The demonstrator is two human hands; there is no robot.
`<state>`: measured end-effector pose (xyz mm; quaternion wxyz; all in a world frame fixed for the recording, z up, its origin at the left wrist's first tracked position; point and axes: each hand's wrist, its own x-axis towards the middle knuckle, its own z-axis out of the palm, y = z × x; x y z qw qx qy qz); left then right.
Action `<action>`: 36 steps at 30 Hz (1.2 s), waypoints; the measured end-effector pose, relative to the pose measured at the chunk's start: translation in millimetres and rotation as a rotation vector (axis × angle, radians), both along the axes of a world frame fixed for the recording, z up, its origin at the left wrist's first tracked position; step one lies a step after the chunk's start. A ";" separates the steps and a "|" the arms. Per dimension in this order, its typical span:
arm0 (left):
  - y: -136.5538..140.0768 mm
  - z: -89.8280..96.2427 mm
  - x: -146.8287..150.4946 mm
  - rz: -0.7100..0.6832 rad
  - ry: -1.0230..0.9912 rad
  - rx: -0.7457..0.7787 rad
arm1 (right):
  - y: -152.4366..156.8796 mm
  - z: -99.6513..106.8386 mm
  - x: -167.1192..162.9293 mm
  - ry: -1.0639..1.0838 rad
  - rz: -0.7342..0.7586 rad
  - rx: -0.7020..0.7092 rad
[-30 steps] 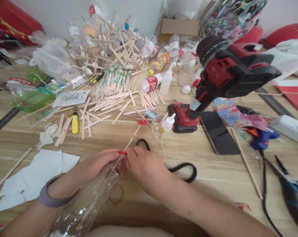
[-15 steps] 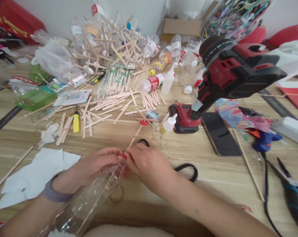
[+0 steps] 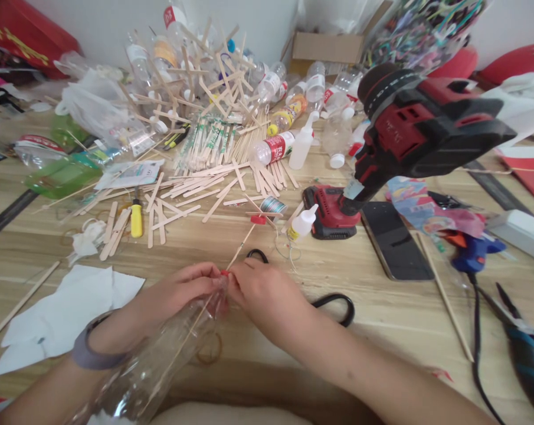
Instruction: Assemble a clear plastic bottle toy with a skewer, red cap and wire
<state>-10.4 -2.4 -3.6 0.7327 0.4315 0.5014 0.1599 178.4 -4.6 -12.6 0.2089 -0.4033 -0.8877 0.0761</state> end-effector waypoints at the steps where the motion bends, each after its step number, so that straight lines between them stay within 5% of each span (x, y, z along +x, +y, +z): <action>1: 0.2 1.2 0.4 0.008 0.004 -0.004 | 0.7 -0.2 -0.1 0.014 -0.009 -0.019; 7: 1.7 6.8 0.3 -0.008 0.057 0.024 | 0.7 -0.2 -1.4 -0.002 0.008 0.052; 17: 3.0 28.4 -3.1 -0.138 -0.047 0.040 | 5.1 9.0 -0.4 0.040 0.039 -0.046; 22: 2.9 23.9 -2.8 -0.030 0.102 0.168 | 8.8 3.8 -2.0 -0.003 -0.034 -0.028; 28: 5.4 20.3 -9.3 -0.088 -0.188 -0.051 | 11.1 5.3 -1.5 -0.011 0.032 0.083; 36: 4.0 18.1 -3.1 -0.010 -0.168 0.079 | 14.2 16.3 -8.2 0.167 -0.120 -0.204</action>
